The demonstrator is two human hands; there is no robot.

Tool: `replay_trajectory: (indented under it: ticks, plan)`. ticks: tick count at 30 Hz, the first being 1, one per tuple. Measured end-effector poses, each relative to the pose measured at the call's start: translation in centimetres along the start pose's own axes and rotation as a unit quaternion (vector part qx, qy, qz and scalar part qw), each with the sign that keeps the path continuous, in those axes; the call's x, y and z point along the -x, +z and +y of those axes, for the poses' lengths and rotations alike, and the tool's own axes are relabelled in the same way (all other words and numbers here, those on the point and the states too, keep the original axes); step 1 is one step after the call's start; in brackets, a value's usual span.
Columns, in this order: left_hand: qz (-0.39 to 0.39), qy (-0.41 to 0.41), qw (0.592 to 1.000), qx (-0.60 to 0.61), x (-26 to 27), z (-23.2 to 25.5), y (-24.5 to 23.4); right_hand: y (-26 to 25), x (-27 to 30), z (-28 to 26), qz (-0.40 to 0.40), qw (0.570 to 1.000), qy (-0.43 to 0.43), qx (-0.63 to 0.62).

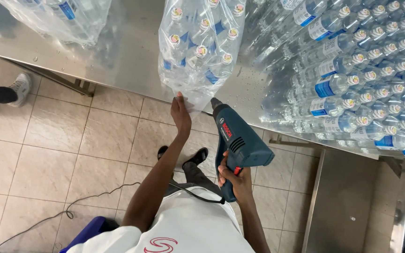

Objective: The person uses a heat gun to shrink-wrap a pack of water bottles on a stainless steel table. They move the heat gun around the plastic to shrink it, then use their hands to smooth and adjust the wrap. The person repeats this process on multiple packs of bottles.

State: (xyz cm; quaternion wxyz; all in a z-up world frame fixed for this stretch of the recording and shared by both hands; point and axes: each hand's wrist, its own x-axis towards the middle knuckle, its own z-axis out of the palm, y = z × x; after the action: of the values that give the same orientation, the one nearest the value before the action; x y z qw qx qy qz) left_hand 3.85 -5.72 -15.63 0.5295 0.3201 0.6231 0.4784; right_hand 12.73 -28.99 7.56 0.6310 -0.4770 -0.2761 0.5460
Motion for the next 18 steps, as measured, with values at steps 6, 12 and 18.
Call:
replay_trajectory:
  ticks: [6, 12, 18]
  plan:
    - [-0.081, 0.007, 0.997, 0.01, 7.4, 6.0, -1.6, -2.0, -1.1, 0.5, -0.01, 1.0, 0.016, 0.007]
    - [-0.059, 0.007, 0.995, 0.086, 6.4, 7.8, 0.6, -3.0, -2.2, -0.1, -0.043, 0.999, 0.024, -0.002]
    - [-0.064, 0.014, 0.986, 0.156, 3.8, 8.7, 4.2, -4.6, -1.7, -0.7, -0.065, 0.998, 0.005, 0.012]
